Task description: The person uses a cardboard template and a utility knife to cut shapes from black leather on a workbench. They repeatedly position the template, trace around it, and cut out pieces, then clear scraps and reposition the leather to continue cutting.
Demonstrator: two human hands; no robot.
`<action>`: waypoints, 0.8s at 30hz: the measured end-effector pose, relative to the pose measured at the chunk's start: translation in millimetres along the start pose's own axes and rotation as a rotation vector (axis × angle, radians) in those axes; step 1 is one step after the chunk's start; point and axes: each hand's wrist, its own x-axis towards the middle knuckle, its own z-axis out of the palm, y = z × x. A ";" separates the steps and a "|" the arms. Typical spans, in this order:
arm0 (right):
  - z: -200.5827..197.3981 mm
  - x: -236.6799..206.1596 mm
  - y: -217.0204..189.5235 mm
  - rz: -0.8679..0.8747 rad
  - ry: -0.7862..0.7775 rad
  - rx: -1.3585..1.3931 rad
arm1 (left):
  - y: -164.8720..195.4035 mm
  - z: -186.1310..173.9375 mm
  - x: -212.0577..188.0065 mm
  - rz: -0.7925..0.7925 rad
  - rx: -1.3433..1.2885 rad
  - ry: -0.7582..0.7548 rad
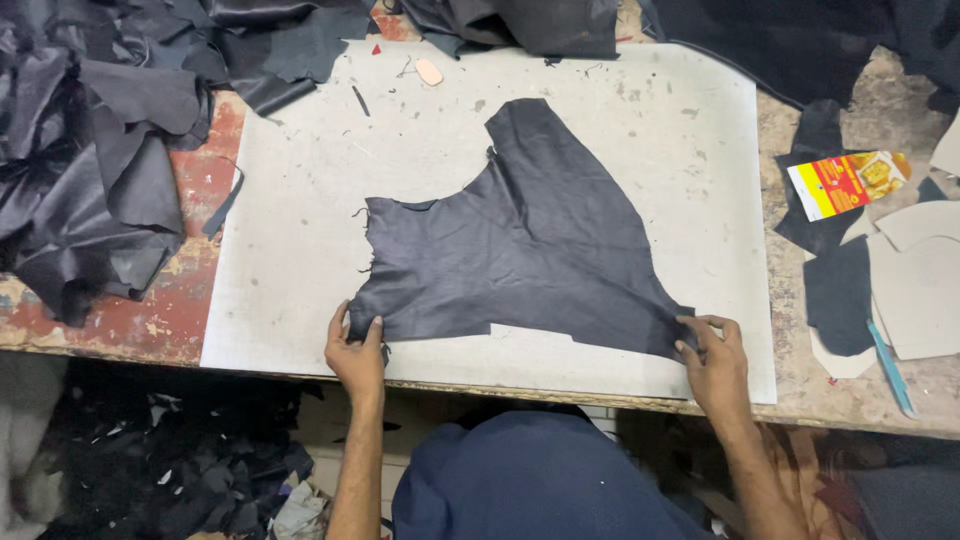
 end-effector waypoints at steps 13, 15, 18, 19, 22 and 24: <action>73.8 40.2 -33.7 -0.272 -0.109 -0.380 | 52.6 21.7 18.1 0.144 0.846 0.001; 91.6 60.7 -42.3 -0.236 -0.109 -0.409 | 47.8 20.0 20.9 0.253 0.887 0.007; 122.0 85.3 -65.5 -0.170 -0.088 -0.420 | 35.9 9.5 21.1 0.420 0.899 0.010; 132.8 92.7 -77.4 -0.185 -0.081 -0.424 | 31.8 6.2 21.6 0.443 0.872 0.008; 167.8 94.0 -126.6 -0.286 -0.156 -0.453 | 22.0 -0.8 21.2 0.442 0.863 0.002; 191.6 77.0 -168.8 -0.466 -0.233 -0.457 | 18.8 -1.6 22.9 0.454 0.866 0.004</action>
